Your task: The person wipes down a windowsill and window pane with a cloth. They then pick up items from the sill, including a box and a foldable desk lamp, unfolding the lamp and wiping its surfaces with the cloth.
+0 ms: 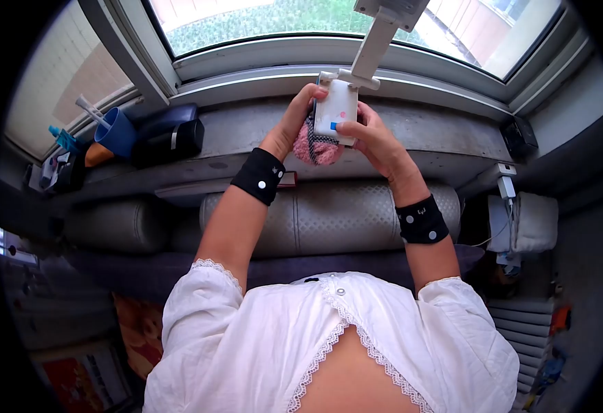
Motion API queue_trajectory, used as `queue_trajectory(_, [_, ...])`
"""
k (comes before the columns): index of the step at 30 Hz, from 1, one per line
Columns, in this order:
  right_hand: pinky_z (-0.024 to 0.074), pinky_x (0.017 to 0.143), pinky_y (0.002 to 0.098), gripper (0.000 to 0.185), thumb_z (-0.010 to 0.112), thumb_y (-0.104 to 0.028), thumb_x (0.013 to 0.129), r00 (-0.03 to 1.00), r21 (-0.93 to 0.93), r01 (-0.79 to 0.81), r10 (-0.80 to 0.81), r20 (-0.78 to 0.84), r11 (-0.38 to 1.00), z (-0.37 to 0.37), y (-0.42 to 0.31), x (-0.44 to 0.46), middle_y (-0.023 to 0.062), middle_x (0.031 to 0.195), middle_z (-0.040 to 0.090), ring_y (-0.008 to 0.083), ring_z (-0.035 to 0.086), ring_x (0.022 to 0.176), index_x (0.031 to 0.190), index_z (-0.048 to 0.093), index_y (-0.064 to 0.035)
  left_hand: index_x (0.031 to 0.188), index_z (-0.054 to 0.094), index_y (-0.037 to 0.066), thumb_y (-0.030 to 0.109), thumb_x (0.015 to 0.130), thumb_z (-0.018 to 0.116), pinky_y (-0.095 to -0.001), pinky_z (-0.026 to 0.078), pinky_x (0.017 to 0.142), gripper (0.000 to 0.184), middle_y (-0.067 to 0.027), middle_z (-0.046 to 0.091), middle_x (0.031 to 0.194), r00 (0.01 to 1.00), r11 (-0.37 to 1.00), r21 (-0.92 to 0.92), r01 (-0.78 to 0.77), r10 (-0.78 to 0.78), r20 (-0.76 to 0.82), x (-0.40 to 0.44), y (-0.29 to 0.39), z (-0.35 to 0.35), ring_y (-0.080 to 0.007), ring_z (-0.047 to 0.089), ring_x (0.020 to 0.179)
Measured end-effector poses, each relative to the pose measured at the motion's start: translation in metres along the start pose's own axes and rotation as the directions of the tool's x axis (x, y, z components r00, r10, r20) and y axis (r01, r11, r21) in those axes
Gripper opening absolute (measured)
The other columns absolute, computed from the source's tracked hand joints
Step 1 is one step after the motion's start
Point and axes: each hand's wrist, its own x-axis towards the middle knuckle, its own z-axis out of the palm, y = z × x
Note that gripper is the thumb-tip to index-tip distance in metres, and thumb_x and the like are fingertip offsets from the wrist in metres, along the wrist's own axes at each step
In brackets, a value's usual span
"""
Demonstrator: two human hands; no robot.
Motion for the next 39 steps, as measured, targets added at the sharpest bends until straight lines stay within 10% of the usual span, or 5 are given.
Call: queue_trajectory(39, [0.0353,0.098,0.0346,0.077,0.07,-0.018,0.07,0.997,-0.047,0.066,-0.068,-0.036,0.997,0.006,0.007,-0.005,0.0133,0.122,0.042,0.021,0.043,0.114,0.131,0.027,0.001,0.102,0.056,-0.002,0.035,0.072,0.053,-0.033,0.05,0.072,0.048,-0.014,0.06,0.087,0.996,1.0,-0.002,-0.024,0.024,-0.081,-0.009,0.002,0.006,-0.0231,0.059,0.074])
